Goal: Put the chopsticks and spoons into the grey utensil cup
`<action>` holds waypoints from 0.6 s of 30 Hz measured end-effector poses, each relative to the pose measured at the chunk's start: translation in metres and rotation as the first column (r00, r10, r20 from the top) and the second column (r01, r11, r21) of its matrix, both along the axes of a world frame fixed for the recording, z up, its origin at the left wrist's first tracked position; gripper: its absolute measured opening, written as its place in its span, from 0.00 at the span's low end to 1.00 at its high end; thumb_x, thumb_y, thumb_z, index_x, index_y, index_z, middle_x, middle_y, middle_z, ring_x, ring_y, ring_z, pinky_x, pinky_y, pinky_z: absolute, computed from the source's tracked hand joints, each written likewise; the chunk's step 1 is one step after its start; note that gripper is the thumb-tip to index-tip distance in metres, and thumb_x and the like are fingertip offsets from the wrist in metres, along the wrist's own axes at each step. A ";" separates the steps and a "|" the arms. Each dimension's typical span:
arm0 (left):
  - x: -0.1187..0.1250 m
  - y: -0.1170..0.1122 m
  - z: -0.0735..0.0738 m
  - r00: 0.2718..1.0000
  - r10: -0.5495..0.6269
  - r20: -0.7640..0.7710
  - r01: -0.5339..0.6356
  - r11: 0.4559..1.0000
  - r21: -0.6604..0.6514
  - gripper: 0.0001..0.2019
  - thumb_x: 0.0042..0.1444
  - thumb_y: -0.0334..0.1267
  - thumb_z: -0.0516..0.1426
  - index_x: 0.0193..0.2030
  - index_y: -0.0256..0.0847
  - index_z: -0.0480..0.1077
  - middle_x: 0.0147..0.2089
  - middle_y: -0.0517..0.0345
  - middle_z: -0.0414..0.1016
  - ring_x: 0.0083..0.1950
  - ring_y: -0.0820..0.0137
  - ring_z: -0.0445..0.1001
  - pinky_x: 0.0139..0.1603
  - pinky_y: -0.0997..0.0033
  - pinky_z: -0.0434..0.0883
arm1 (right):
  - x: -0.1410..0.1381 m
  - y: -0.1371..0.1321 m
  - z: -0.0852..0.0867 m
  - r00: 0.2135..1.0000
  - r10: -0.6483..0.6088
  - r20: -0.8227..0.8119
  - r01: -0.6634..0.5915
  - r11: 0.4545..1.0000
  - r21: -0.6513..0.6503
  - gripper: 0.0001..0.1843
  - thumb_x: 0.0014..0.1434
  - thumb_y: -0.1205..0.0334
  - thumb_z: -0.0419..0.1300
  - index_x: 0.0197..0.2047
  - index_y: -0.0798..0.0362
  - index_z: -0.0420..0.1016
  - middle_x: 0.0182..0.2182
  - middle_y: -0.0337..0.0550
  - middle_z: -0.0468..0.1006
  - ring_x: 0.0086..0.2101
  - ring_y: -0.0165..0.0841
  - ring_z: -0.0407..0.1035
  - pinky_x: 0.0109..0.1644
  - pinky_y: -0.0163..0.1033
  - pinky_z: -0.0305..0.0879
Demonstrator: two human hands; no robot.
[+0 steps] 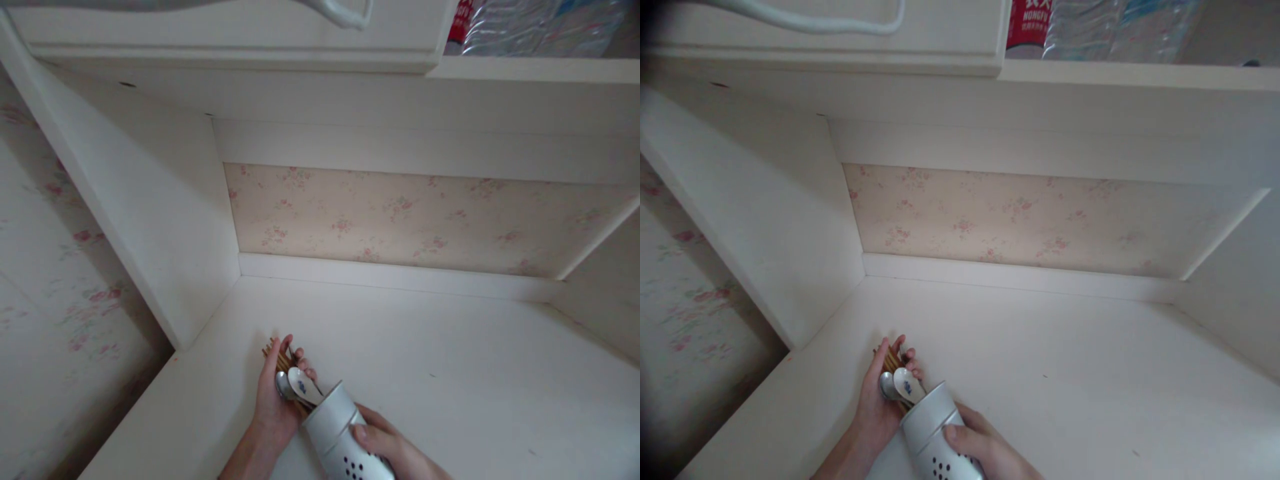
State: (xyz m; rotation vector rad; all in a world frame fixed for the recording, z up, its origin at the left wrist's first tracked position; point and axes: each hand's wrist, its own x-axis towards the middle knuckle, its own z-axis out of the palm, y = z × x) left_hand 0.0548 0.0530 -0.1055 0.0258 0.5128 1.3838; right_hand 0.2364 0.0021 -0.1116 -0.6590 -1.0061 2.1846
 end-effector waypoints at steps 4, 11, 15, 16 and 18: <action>-0.003 0.000 0.000 1.000 -0.019 0.002 0.019 1.000 -0.002 0.15 0.56 0.49 0.59 0.46 0.45 0.72 0.34 0.58 0.73 0.28 0.71 0.72 0.33 0.66 0.72 | 0.002 0.000 0.004 0.999 -0.039 0.031 0.039 0.999 -0.013 0.35 0.50 0.45 0.65 0.56 0.56 0.71 0.40 0.47 0.79 0.36 0.38 0.72 0.38 0.36 0.65; -0.008 -0.001 -0.003 0.992 -0.099 0.072 0.098 0.995 0.017 0.19 0.56 0.55 0.57 0.47 0.46 0.74 0.38 0.55 0.76 0.35 0.65 0.75 0.44 0.53 0.72 | 0.004 0.006 0.008 0.997 -0.072 0.013 0.072 0.997 -0.038 0.35 0.48 0.44 0.66 0.53 0.58 0.73 0.40 0.48 0.79 0.32 0.35 0.72 0.34 0.34 0.64; -0.003 -0.002 -0.002 0.985 -0.134 0.109 0.140 0.989 -0.044 0.18 0.54 0.54 0.59 0.44 0.44 0.75 0.39 0.52 0.77 0.39 0.61 0.76 0.47 0.51 0.72 | 0.004 0.005 0.005 0.993 -0.117 -0.004 0.116 0.989 -0.093 0.35 0.50 0.43 0.64 0.54 0.57 0.72 0.38 0.48 0.80 0.32 0.36 0.72 0.34 0.35 0.65; -0.002 -0.003 -0.002 0.985 -0.134 0.112 0.140 0.989 -0.045 0.17 0.54 0.52 0.60 0.44 0.44 0.75 0.39 0.52 0.77 0.40 0.61 0.77 0.46 0.53 0.72 | 0.005 0.005 0.004 0.992 -0.123 -0.007 0.121 0.985 -0.120 0.34 0.51 0.42 0.63 0.53 0.58 0.73 0.36 0.48 0.80 0.32 0.36 0.72 0.35 0.35 0.66; 0.000 -0.006 -0.003 0.984 -0.133 0.119 0.135 0.991 -0.002 0.16 0.52 0.49 0.63 0.46 0.46 0.75 0.41 0.52 0.78 0.42 0.60 0.77 0.47 0.56 0.73 | 0.006 0.004 0.002 0.991 -0.129 -0.015 0.125 0.977 -0.173 0.33 0.52 0.41 0.62 0.51 0.60 0.74 0.32 0.47 0.80 0.31 0.35 0.71 0.34 0.35 0.66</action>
